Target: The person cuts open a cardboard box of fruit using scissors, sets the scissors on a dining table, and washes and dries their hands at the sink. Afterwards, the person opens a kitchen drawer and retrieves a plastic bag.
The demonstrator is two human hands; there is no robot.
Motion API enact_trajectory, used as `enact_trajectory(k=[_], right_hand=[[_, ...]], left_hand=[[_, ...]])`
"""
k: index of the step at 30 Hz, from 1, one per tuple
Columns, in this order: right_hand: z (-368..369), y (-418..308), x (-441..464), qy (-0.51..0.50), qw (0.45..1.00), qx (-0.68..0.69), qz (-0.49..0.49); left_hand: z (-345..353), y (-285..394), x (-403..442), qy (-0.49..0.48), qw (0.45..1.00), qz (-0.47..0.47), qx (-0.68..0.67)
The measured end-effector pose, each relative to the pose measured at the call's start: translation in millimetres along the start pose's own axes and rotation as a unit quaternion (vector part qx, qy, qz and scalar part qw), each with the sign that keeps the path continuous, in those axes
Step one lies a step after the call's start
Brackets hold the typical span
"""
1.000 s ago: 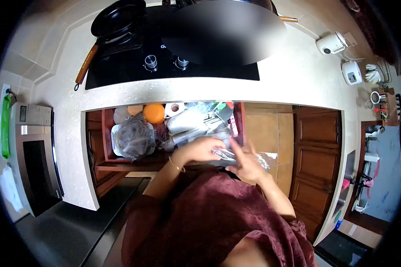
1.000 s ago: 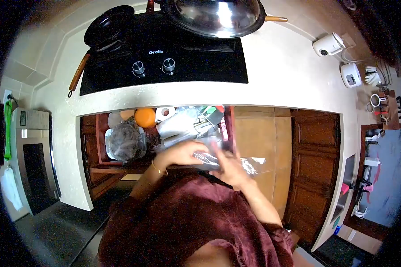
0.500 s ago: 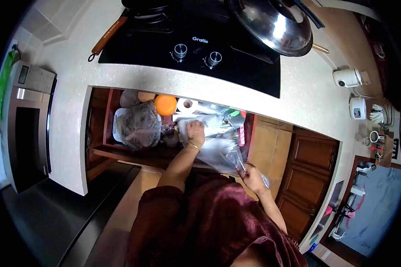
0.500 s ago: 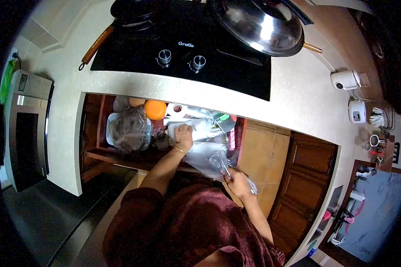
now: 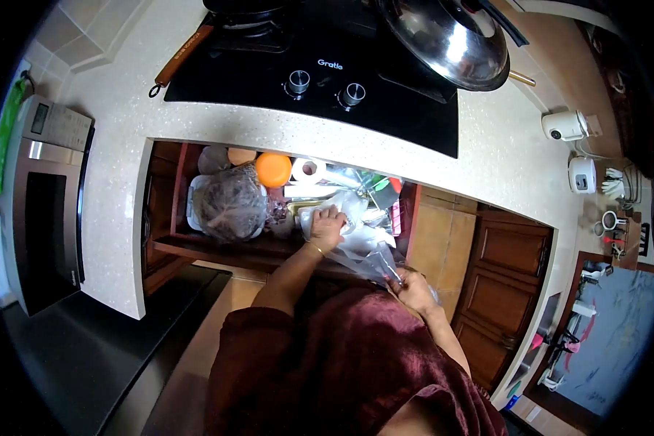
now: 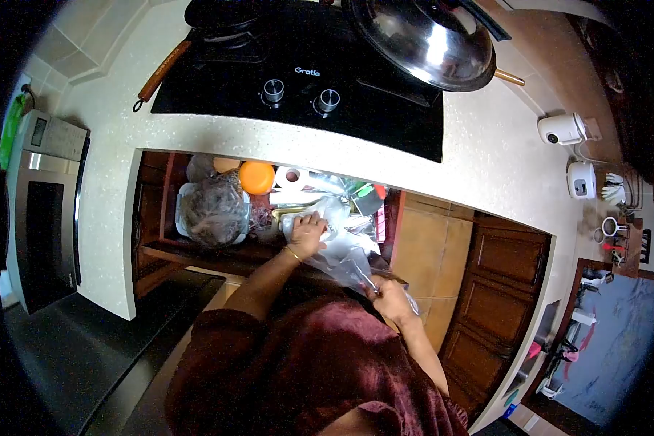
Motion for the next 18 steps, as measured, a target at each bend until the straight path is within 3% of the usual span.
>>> enact_trajectory(k=[3,4,5,8,9,10,12,13,14,15,16,18], right_hand=[[12,13,7,0.009,0.998,-0.033,-0.057],[14,9,4,0.005,0.999,-0.026,-0.036],[15,2,1,0.002,1.0,-0.02,-0.016],[13,-14,-3,0.002,1.0,-0.012,-0.017],[17,-4,0,0.006,0.999,-0.006,-0.037],[19,-1,2,0.011,0.998,0.001,-0.056],[24,12,-4,-0.014,0.998,0.061,0.028],[21,3,-7,0.0,0.999,0.047,0.008],[21,8,-9,0.017,1.0,0.016,-0.006],[21,13,-12,0.035,0.999,-0.016,-0.019],[38,57,-2,0.033,0.983,0.174,-0.038],[22,9,-19,0.02,0.995,0.019,-0.096]], left_hand=[[-9,-4,1,-0.03,0.998,0.013,-0.046],[-10,-6,9,-0.049,0.998,0.006,-0.05],[7,-17,31,-0.223,0.969,-0.044,-0.093],[35,-50,66,-0.064,0.98,-0.147,-0.115],[20,-46,73,-0.053,0.973,-0.197,-0.105],[31,-48,82,-0.017,0.976,-0.201,-0.084],[54,-48,107,0.054,0.977,-0.203,-0.042],[59,-47,115,0.096,0.985,-0.133,0.06],[70,-53,126,0.065,0.985,-0.126,0.094],[61,-55,137,-0.114,0.983,-0.133,0.058],[49,-55,141,-0.291,0.947,-0.133,0.025],[90,-77,164,-0.368,0.918,-0.129,0.078]])
Point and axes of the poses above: each hand's wrist, its own x-axis towards the middle knuckle, its own z-axis out of the palm, y = z × x, the point moved 4 cm from there along x, towards the middle knuckle, and after that the axes turned 15 degrees about -y, right-handed, at the moved point
